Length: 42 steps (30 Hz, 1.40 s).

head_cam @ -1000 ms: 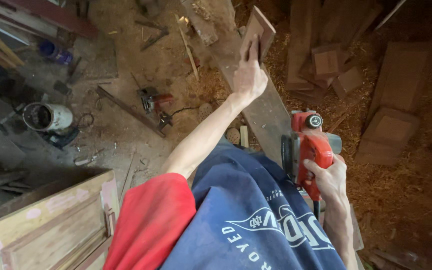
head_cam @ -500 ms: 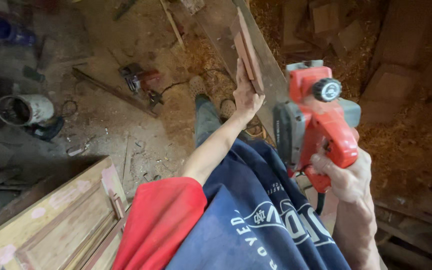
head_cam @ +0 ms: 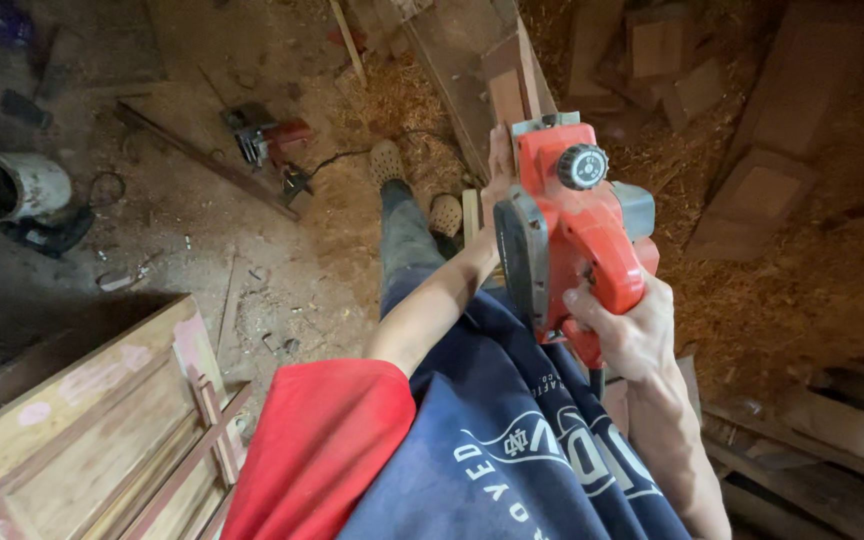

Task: The person uses a circular saw to cut a piece of wood, then smooths the surface with a hand planer. They measure and mark the wood with a tape measure and pencil, then cut again with the circular saw and finish with the planer.

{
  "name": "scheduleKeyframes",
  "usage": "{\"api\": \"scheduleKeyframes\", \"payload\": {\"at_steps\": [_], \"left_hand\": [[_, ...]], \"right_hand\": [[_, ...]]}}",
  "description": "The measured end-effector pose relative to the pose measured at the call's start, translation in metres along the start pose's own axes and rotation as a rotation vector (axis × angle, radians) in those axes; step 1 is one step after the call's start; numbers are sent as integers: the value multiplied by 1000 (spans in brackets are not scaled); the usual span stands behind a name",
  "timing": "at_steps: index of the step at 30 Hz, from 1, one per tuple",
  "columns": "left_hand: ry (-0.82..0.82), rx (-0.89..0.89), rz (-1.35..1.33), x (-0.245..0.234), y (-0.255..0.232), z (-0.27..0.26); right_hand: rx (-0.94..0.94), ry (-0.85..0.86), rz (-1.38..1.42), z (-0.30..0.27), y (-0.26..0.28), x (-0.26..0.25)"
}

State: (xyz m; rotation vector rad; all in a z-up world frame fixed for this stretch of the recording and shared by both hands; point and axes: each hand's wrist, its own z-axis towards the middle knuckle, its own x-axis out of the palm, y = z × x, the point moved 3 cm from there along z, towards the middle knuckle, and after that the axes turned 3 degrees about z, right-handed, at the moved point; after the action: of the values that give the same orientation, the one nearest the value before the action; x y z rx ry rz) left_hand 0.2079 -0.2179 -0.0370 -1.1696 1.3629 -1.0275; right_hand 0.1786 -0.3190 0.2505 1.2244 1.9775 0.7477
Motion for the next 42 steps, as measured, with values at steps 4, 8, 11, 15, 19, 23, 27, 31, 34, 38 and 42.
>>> {"api": "scheduleKeyframes", "payload": {"at_steps": [4,8,11,15,19,23,27,31,34,38,42], "left_hand": [[-19,-174,-42,17,46,-14],[-87,-146,23,26,62,-6],[-189,-68,159,16,46,-5],[-362,-225,-85,-6,11,-16],[-371,-415,-143,-17,-11,-9],[-384,-275,224,-28,-18,1],[-292,-248,368,-23,-13,8],[-346,-239,446,-19,-13,5],[-347,-227,448,-20,-17,3],[-337,-193,509,-24,-17,1],[-315,-399,241,-10,-5,1]], "right_hand": [[-58,11,39,20,19,4],[-161,54,69,43,44,11],[-211,66,96,57,64,17],[-199,65,151,77,84,23],[-211,92,124,100,106,27],[-343,174,170,129,132,32],[-362,167,249,133,135,15],[-363,137,143,94,110,-25],[-385,150,151,57,86,-50],[-184,76,126,20,40,-68],[-6,96,123,8,-14,-67]]}}
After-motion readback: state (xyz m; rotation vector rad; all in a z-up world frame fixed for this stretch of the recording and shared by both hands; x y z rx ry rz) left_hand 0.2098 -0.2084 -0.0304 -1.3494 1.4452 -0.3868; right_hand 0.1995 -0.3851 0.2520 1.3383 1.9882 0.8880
